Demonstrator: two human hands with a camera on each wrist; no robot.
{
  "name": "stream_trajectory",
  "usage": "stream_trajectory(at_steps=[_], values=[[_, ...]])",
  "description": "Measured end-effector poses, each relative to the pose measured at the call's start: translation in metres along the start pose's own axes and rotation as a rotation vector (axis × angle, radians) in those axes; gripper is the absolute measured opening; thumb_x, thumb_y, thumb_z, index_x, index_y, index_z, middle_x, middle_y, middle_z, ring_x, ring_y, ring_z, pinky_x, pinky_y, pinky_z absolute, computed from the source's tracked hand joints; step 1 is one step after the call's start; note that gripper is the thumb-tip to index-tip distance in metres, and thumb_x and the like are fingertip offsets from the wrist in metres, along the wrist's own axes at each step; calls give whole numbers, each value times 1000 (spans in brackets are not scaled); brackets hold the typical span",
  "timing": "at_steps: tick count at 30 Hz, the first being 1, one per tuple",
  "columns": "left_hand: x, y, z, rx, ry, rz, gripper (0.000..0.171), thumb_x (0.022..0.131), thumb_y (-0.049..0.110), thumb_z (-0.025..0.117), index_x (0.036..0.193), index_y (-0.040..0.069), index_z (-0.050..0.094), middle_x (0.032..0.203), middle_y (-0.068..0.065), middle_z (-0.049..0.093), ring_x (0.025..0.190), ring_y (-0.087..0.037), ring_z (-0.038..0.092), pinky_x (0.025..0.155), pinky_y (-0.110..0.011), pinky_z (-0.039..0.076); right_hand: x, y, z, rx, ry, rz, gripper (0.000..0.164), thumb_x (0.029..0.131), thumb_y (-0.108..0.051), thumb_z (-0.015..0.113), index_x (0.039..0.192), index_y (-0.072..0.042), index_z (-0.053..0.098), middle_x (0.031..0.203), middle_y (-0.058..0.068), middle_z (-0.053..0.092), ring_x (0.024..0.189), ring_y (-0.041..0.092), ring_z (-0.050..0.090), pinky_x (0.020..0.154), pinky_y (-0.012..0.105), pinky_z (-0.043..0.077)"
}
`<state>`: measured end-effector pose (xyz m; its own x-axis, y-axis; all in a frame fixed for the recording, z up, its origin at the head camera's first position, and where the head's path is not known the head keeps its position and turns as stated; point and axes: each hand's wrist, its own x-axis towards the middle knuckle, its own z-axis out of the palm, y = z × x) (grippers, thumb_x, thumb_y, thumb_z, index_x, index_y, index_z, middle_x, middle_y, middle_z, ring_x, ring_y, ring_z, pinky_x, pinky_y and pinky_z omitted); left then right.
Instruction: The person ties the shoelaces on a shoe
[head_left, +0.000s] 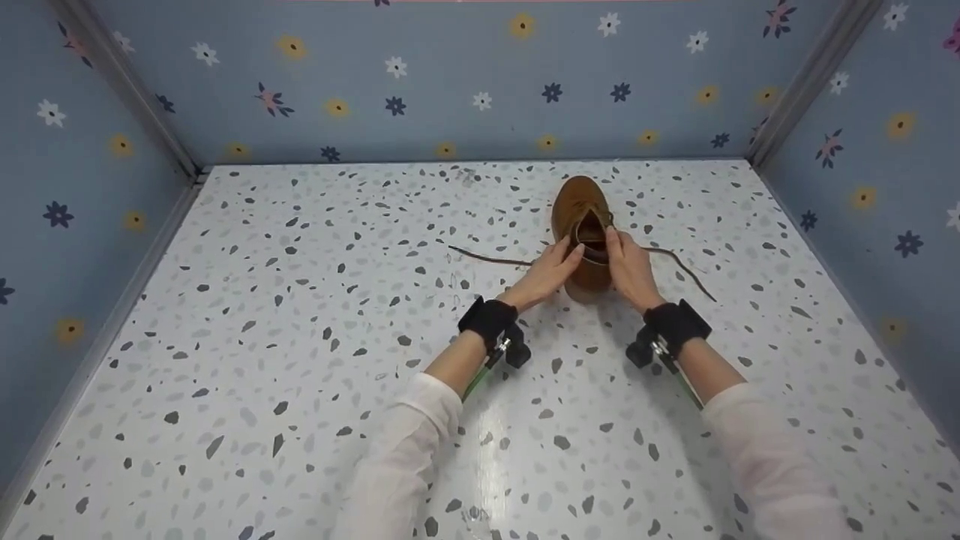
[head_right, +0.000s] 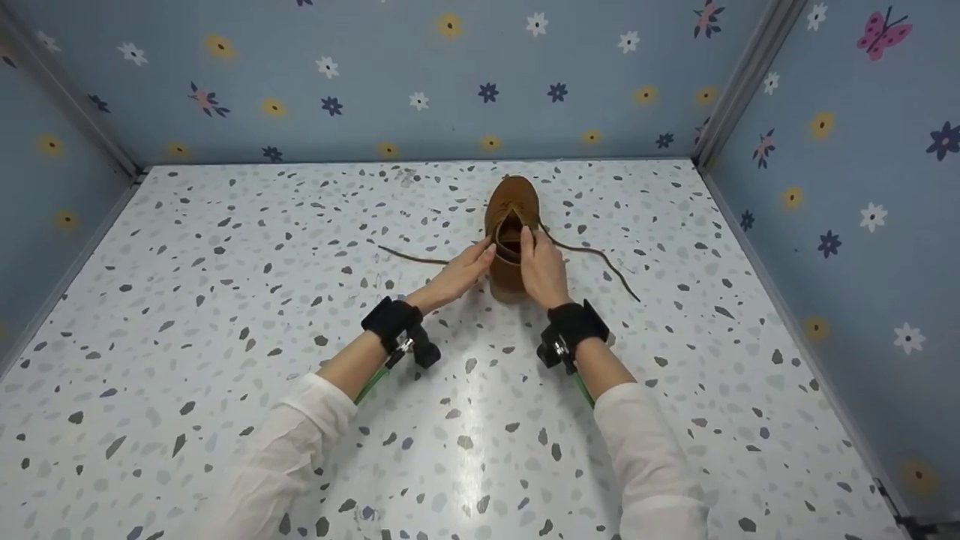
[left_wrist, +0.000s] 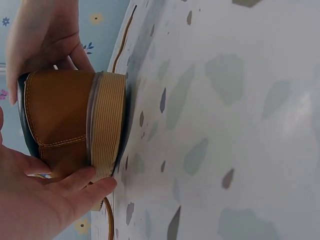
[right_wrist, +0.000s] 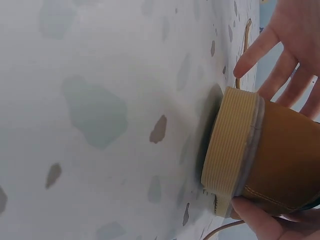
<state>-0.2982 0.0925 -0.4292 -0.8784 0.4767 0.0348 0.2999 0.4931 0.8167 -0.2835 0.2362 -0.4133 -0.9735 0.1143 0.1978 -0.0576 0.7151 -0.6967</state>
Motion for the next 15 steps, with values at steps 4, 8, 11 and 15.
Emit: stream_trajectory(at_steps=[4, 8, 11, 15], values=[[-1, -2, -2, 21, 4, -7, 64, 71, 51, 15, 117, 7, 13, 117, -8, 17, 103, -13, 15, 80, -23, 15, 0, -1, 3, 2, 17, -11, 48, 77, -41, 20, 97, -3, 42, 89, 9, 45, 80, 19, 41, 66, 30, 30], [-1, -6, -3, 11, 21, -19, 63, 71, 51, 16, 117, 8, 14, 116, -7, 19, 102, -12, 16, 80, -23, 15, -1, -3, 6, 9, 16, -33, 43, 78, -37, 21, 92, -3, 43, 86, 9, 46, 79, 20, 41, 65, 31, 30], [-3, -8, -5, -9, 28, -46, 63, 69, 53, 15, 117, 11, 13, 115, -5, 20, 102, -10, 17, 80, -21, 15, -2, -6, 9, 20, 20, -37, 41, 78, -37, 21, 90, -5, 44, 84, 7, 46, 79, 19, 41, 65, 30, 30], [-4, -12, -8, -28, 37, -55, 62, 68, 54, 13, 117, 17, 11, 115, -2, 20, 101, -8, 17, 80, -22, 15, -2, -9, 14, 25, 47, -61, 39, 78, -36, 22, 80, -5, 47, 73, 6, 47, 70, 17, 43, 60, 30, 31]])
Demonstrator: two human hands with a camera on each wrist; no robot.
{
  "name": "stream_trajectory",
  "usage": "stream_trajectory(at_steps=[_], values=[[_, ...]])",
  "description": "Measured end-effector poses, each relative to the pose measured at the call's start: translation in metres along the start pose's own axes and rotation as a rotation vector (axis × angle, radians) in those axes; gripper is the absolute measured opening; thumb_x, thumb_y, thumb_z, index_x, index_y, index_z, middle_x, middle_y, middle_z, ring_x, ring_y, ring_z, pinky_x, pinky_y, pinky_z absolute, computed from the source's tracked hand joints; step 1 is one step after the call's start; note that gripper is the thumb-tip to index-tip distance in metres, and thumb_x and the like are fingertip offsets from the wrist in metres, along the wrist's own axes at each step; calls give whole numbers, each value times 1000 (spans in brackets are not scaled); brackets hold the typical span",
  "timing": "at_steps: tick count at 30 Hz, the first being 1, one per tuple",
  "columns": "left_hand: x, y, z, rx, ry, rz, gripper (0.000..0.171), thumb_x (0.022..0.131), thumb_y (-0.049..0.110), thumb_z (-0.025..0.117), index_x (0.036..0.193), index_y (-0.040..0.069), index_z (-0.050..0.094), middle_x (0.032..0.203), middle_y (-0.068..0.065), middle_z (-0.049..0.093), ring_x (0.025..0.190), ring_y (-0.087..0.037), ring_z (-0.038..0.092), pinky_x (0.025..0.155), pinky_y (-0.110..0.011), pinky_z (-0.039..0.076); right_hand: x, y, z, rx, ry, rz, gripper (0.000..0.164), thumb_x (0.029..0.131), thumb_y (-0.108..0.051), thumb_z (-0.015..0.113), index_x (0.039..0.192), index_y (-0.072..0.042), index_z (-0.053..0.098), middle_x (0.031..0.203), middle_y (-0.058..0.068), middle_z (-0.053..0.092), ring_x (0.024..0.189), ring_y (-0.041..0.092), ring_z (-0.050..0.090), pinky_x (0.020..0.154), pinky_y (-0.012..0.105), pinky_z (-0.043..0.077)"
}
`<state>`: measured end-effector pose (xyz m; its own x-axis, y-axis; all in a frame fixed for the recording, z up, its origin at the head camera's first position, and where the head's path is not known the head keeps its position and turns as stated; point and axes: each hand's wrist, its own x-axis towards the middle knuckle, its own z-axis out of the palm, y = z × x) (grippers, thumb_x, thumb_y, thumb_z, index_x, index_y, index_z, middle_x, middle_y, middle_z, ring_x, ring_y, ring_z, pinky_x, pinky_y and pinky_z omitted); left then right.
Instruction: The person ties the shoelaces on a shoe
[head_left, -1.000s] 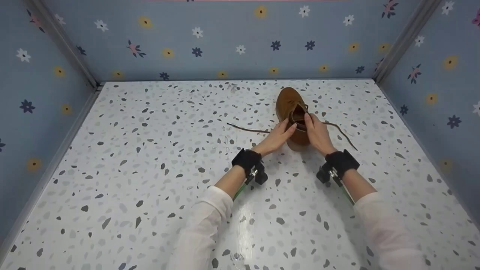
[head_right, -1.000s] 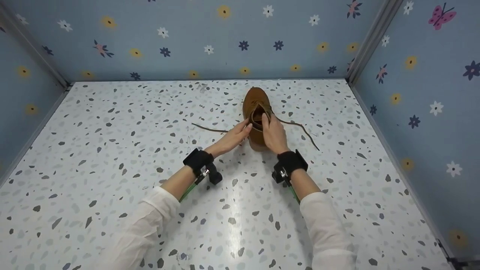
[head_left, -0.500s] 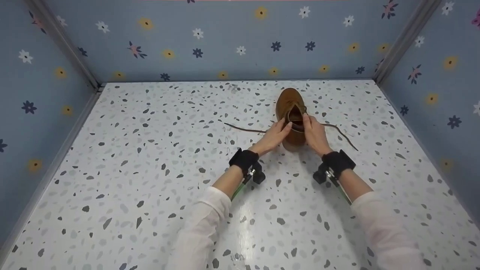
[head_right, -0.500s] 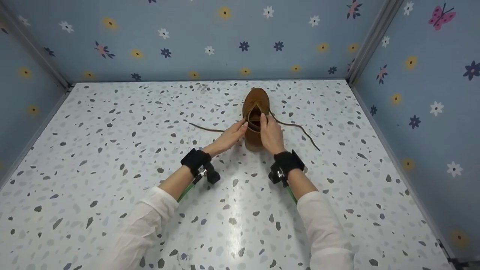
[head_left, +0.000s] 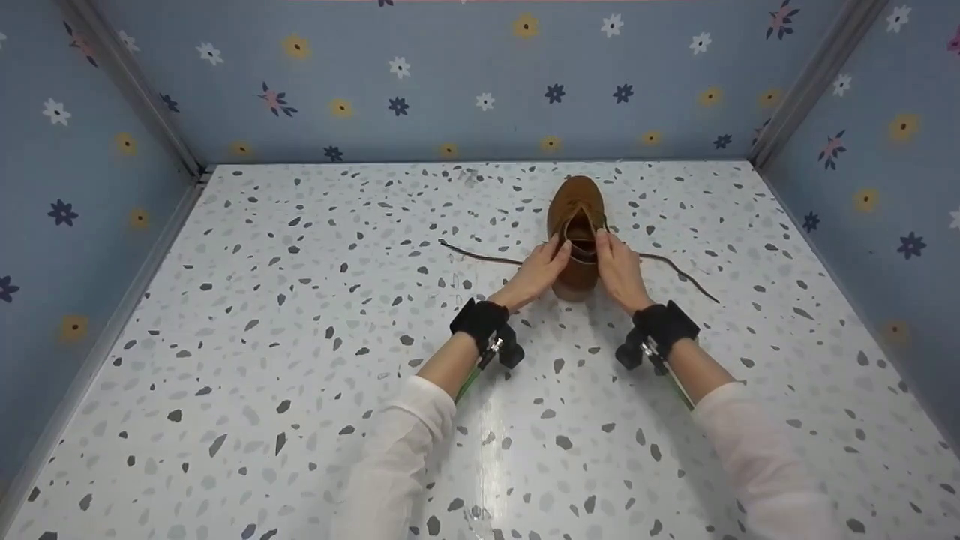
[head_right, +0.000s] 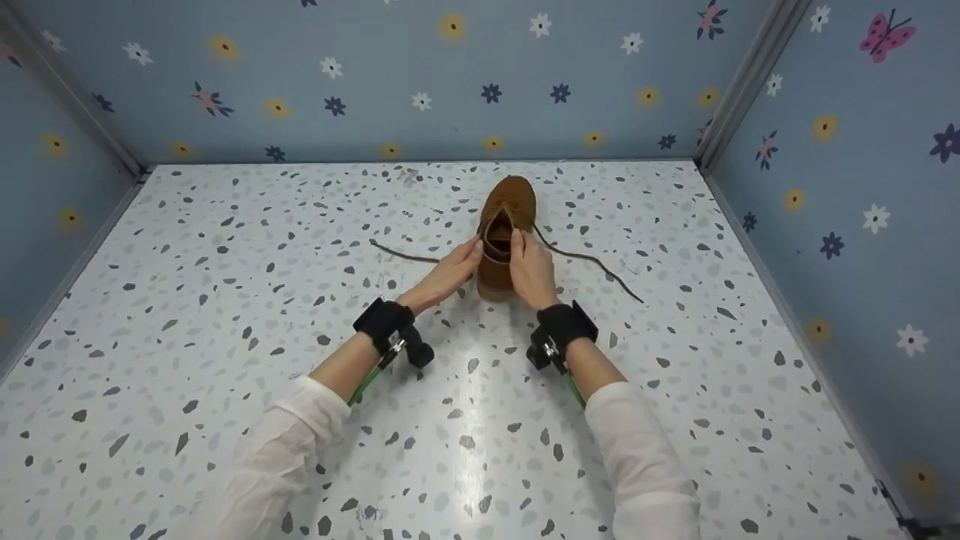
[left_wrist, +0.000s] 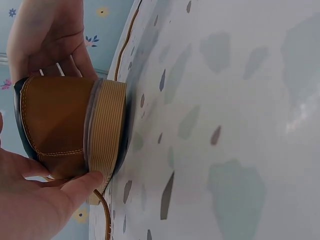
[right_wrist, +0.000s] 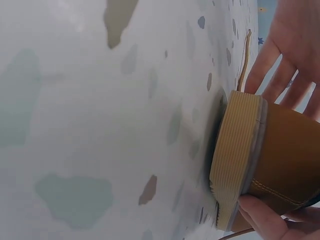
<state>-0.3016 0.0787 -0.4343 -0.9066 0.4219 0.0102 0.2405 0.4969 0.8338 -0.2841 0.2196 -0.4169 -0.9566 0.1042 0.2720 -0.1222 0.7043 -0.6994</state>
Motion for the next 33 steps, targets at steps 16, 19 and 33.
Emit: stream_trajectory(at_steps=[16, 19, 33], values=[[-10, -3, -12, -3, 46, -19, 61, 71, 50, 16, 117, 10, 14, 114, -6, 22, 99, -13, 23, 76, -23, 23, -1, -10, 11, -13, -39, -28, 43, 78, -37, 24, 106, -7, 38, 102, 6, 40, 90, 18, 36, 73, 28, 27], [-12, -3, -13, -1, 63, -24, 61, 71, 50, 16, 117, 9, 14, 114, -7, 23, 99, -13, 23, 76, -23, 22, -1, -10, 13, -12, -41, -30, 44, 77, -38, 24, 108, -8, 36, 105, 4, 38, 92, 16, 34, 74, 26, 26], [-25, -7, -20, 42, 94, -49, 64, 71, 52, 15, 117, 9, 11, 116, -11, 16, 102, -17, 18, 80, -27, 17, -5, -22, 23, 32, -78, -41, 45, 77, -37, 25, 108, -6, 36, 104, 5, 38, 91, 15, 35, 73, 26, 27]])
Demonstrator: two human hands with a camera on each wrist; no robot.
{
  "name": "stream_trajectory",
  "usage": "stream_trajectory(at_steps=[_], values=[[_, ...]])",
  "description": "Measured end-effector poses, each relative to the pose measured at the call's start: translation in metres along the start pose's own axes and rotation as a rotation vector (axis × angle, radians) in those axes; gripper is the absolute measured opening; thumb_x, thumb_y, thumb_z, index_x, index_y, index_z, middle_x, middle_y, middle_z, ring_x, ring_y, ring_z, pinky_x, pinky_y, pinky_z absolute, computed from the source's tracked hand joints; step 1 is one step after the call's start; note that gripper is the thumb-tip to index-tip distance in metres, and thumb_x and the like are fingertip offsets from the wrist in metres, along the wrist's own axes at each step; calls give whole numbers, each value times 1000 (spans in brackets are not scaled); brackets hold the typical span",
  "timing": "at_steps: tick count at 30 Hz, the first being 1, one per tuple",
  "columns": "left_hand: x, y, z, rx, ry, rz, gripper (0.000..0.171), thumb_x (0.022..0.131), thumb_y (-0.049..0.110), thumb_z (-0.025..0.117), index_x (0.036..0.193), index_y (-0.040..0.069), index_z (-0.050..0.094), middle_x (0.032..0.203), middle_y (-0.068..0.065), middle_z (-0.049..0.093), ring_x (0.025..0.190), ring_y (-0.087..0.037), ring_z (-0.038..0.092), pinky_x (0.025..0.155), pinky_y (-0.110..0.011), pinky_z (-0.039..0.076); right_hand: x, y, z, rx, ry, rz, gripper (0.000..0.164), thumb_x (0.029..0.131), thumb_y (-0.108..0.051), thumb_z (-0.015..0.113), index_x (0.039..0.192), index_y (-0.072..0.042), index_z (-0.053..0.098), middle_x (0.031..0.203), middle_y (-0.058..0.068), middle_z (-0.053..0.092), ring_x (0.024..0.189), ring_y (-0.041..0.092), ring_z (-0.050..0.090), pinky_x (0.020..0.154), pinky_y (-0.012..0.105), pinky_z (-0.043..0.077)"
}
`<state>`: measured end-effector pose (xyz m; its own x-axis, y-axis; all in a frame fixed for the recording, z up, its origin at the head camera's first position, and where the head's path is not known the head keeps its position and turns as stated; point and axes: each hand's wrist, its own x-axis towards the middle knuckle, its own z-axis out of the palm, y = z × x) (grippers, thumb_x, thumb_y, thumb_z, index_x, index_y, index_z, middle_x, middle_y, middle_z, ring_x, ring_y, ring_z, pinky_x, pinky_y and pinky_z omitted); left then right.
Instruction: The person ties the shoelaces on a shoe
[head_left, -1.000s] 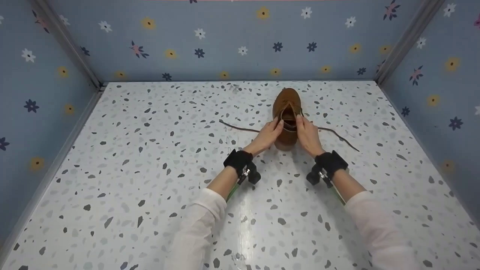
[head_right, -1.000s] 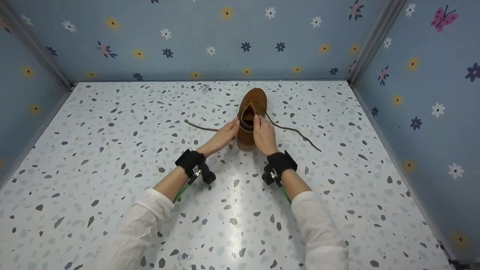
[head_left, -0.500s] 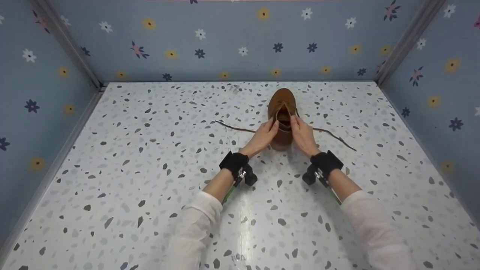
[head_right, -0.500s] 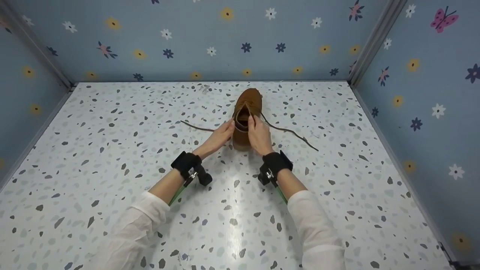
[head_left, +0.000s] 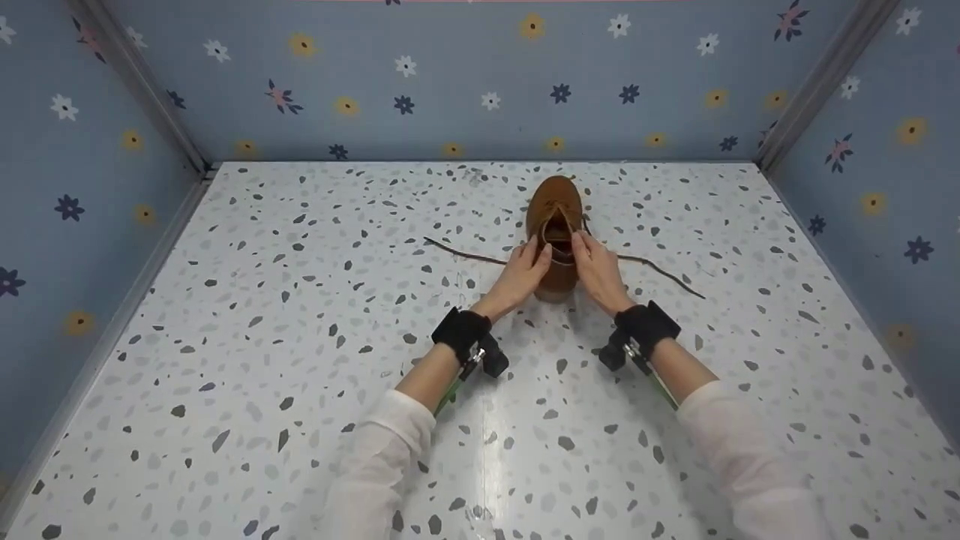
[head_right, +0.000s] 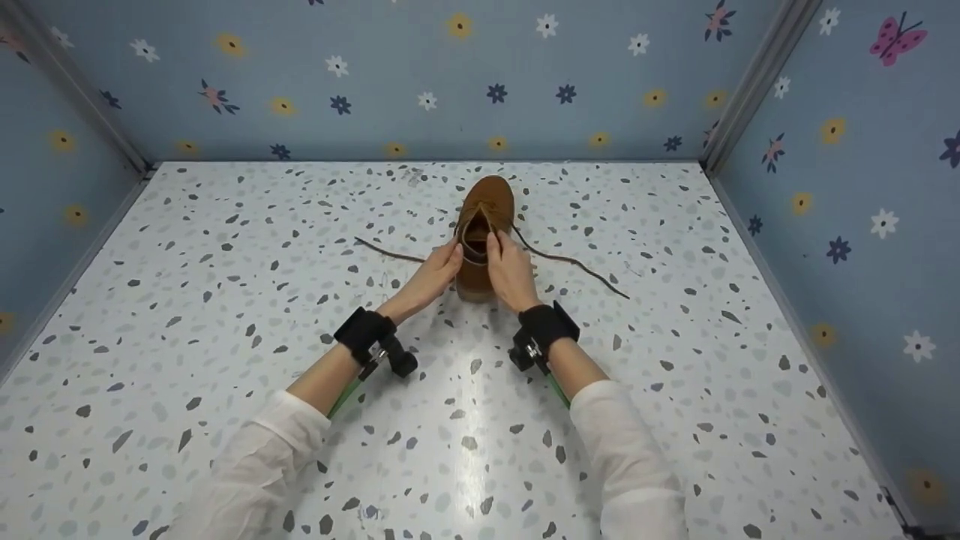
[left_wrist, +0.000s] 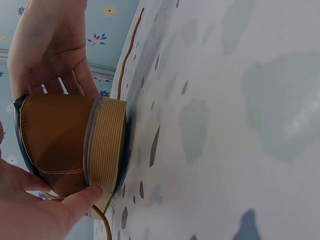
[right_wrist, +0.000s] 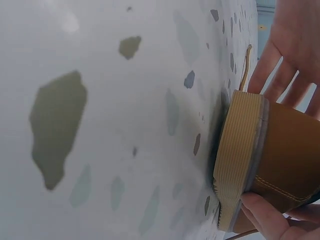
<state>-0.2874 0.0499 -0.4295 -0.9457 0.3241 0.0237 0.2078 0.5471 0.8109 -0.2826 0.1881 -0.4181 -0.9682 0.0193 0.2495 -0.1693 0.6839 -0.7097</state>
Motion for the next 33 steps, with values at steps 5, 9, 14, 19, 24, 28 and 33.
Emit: stream_trajectory(at_steps=[5, 9, 14, 19, 24, 28, 33], values=[[-3, -1, -2, 10, 3, -14, 66, 70, 52, 14, 117, 7, 8, 117, -12, 13, 103, -18, 16, 80, -28, 17, -1, -5, 3, 10, -34, 12, 48, 76, -40, 24, 109, -7, 34, 105, 4, 37, 91, 13, 35, 72, 26, 28], [-6, -3, -5, 18, -5, -16, 66, 70, 53, 13, 117, 7, 8, 117, -12, 13, 102, -18, 17, 80, -28, 17, -3, -7, 4, 11, -49, 7, 49, 76, -40, 24, 109, -5, 33, 106, 6, 36, 92, 14, 34, 73, 26, 27], [-9, -5, -8, 18, -11, -2, 66, 70, 52, 14, 117, 6, 8, 116, -13, 14, 102, -19, 18, 79, -29, 18, -4, -8, 6, 15, -50, -1, 48, 76, -40, 25, 109, -7, 34, 105, 6, 37, 91, 14, 35, 72, 26, 28], [-13, -7, -10, 16, -3, 6, 64, 71, 52, 15, 117, 7, 9, 115, -12, 16, 101, -19, 20, 79, -29, 19, -5, -9, 7, 18, -54, -10, 47, 76, -40, 26, 109, -8, 34, 105, 5, 37, 92, 14, 35, 73, 26, 27], [-17, -9, -12, 21, 2, 15, 64, 71, 51, 15, 117, 7, 8, 115, -13, 15, 101, -19, 19, 79, -29, 19, -7, -11, 9, 15, -63, -10, 47, 76, -41, 25, 109, -9, 34, 105, 4, 37, 90, 14, 36, 72, 27, 28], [-20, -10, -12, 14, 11, 11, 64, 71, 51, 15, 117, 8, 8, 116, -11, 13, 102, -17, 16, 80, -28, 17, -8, -12, 11, 13, -76, -1, 48, 76, -41, 25, 110, -9, 33, 106, 4, 36, 90, 13, 36, 71, 27, 29], [-24, -9, -13, -12, 20, 4, 63, 71, 51, 15, 117, 8, 8, 116, -11, 13, 102, -17, 16, 80, -27, 16, -10, -14, 12, 39, -78, 6, 47, 75, -41, 27, 109, -9, 34, 106, 3, 36, 92, 13, 35, 71, 30, 29]])
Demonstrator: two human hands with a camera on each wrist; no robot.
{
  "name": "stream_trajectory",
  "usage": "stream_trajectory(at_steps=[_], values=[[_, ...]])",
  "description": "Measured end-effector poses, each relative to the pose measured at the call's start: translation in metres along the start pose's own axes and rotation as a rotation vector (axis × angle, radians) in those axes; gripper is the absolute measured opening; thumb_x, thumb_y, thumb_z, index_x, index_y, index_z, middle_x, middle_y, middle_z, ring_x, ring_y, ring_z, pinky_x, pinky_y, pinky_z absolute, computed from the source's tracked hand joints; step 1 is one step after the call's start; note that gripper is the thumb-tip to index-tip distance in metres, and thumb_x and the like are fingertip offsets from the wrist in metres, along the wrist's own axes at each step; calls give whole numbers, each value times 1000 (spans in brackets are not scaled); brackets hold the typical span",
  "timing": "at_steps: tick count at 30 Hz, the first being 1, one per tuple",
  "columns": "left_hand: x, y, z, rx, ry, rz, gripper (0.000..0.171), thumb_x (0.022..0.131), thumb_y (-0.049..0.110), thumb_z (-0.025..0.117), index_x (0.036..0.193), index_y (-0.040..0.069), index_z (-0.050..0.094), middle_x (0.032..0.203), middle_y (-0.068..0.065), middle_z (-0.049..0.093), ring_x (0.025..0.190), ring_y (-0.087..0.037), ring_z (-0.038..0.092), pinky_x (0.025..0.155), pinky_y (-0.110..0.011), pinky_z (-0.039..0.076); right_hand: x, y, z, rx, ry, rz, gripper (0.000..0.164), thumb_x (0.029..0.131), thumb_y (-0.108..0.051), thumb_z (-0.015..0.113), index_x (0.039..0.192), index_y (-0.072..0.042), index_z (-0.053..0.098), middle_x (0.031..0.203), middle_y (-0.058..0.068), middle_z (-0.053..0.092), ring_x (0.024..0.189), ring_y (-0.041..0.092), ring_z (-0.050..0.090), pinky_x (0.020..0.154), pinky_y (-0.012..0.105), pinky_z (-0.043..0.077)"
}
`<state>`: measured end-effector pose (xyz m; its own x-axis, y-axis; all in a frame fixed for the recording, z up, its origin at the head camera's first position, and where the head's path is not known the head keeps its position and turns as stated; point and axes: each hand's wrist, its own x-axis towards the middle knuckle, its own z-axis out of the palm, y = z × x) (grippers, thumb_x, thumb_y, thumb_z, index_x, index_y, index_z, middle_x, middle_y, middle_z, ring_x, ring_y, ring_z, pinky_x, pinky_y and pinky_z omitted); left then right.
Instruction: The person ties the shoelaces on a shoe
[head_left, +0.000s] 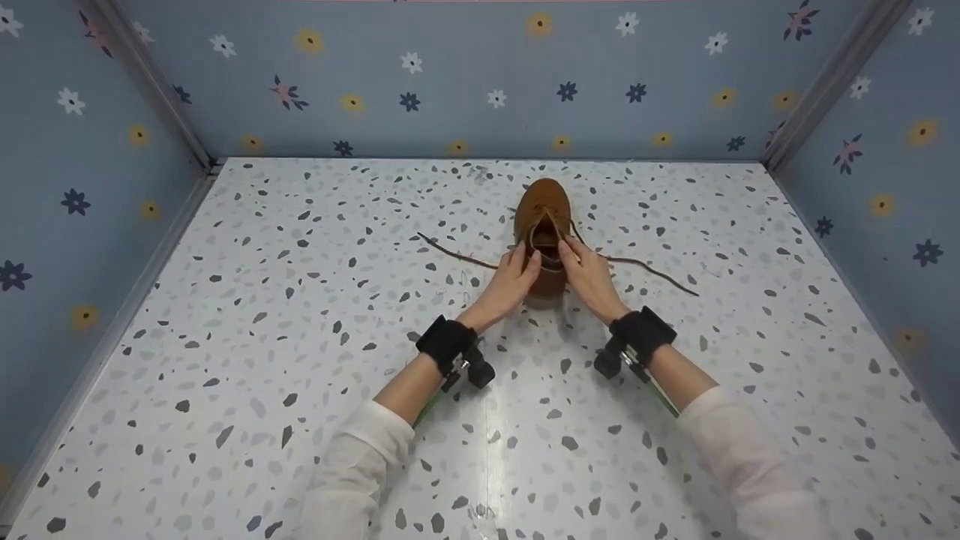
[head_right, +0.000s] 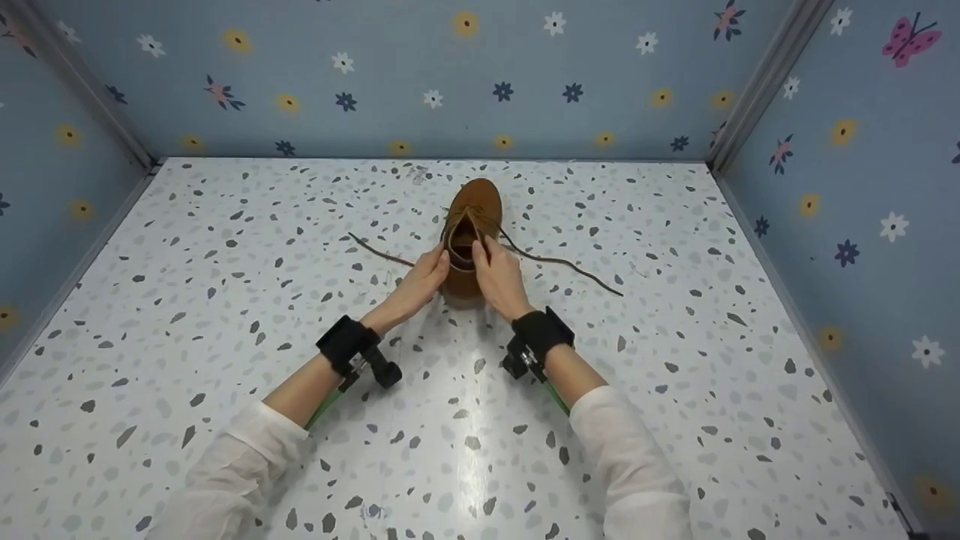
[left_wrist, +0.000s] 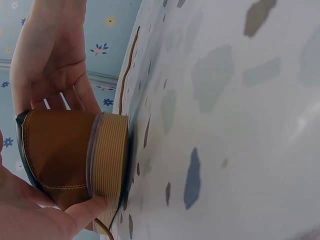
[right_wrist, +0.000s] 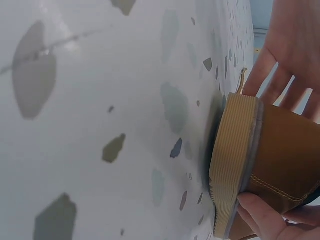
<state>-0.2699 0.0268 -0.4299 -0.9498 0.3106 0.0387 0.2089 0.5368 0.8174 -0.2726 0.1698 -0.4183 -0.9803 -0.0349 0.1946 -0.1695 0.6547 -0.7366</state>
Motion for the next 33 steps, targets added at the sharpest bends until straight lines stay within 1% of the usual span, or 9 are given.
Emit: stream_trajectory(at_steps=[4, 10, 15, 19, 20, 23, 28, 30, 33], values=[[-4, 2, -1, -18, 18, 4, 64, 72, 50, 15, 117, 6, 9, 116, -12, 14, 102, -17, 17, 80, -27, 17, -2, -2, 1, 35, 1, -7, 46, 75, -40, 30, 108, -9, 36, 106, 3, 36, 93, 12, 34, 70, 33, 29], [-9, 3, -4, -29, 26, -1, 63, 72, 49, 15, 117, 5, 10, 115, -12, 15, 101, -18, 18, 79, -27, 18, -5, -3, 3, 67, -10, -29, 45, 75, -39, 29, 108, -10, 36, 105, 2, 37, 89, 9, 36, 67, 22, 32], [-16, 3, -7, -34, 20, 1, 61, 74, 48, 15, 117, 5, 10, 115, -12, 15, 101, -18, 18, 79, -27, 18, -11, -7, 3, 108, -52, -26, 45, 75, -40, 29, 109, -11, 34, 105, 1, 37, 83, 9, 41, 59, 20, 36], [-19, 2, -7, -17, 35, 10, 58, 75, 45, 14, 116, 4, 11, 114, -13, 16, 101, -18, 20, 79, -26, 18, -12, -7, 1, 86, -75, -8, 47, 74, -42, 29, 110, -12, 33, 105, 2, 37, 75, 10, 46, 60, 23, 36], [-19, 2, -7, -13, 45, 9, 57, 76, 44, 14, 116, 4, 12, 114, -13, 17, 100, -18, 20, 79, -26, 18, -11, -6, 0, 71, -78, 3, 48, 73, -43, 29, 110, -12, 33, 104, 2, 38, 75, 11, 45, 61, 25, 35], [-20, 3, -6, -13, 85, 7, 56, 76, 43, 15, 115, 3, 16, 110, -14, 18, 96, -19, 25, 77, -26, 22, -1, 7, 3, 113, -95, 21, 48, 72, -43, 32, 108, -12, 34, 103, 5, 38, 79, 15, 44, 55, 31, 37], [-20, 6, -5, 12, 143, 3, 55, 76, 43, 20, 112, 2, 23, 97, -11, 21, 83, -16, 32, 70, -25, 27, 10, -2, -1, 105, -10, 43, 46, 70, -44, 35, 99, -8, 41, 96, 6, 40, 81, 16, 41, 57, 29, 36], [-19, 7, -5, 23, 144, 2, 55, 76, 43, 20, 112, 1, 23, 93, -9, 22, 79, -15, 32, 68, -24, 27, 13, -12, -6, 68, 34, 41, 46, 70, -43, 35, 97, -6, 41, 95, 6, 38, 80, 16, 41, 63, 26, 34], [-17, 8, -4, 28, 135, -2, 56, 75, 42, 22, 112, 0, 21, 93, -10, 24, 79, -14, 32, 68, -24, 28, 23, -14, -6, 38, 39, 47, 50, 69, -45, 36, 99, -5, 39, 98, 7, 35, 84, 16, 37, 68, 26, 30]])
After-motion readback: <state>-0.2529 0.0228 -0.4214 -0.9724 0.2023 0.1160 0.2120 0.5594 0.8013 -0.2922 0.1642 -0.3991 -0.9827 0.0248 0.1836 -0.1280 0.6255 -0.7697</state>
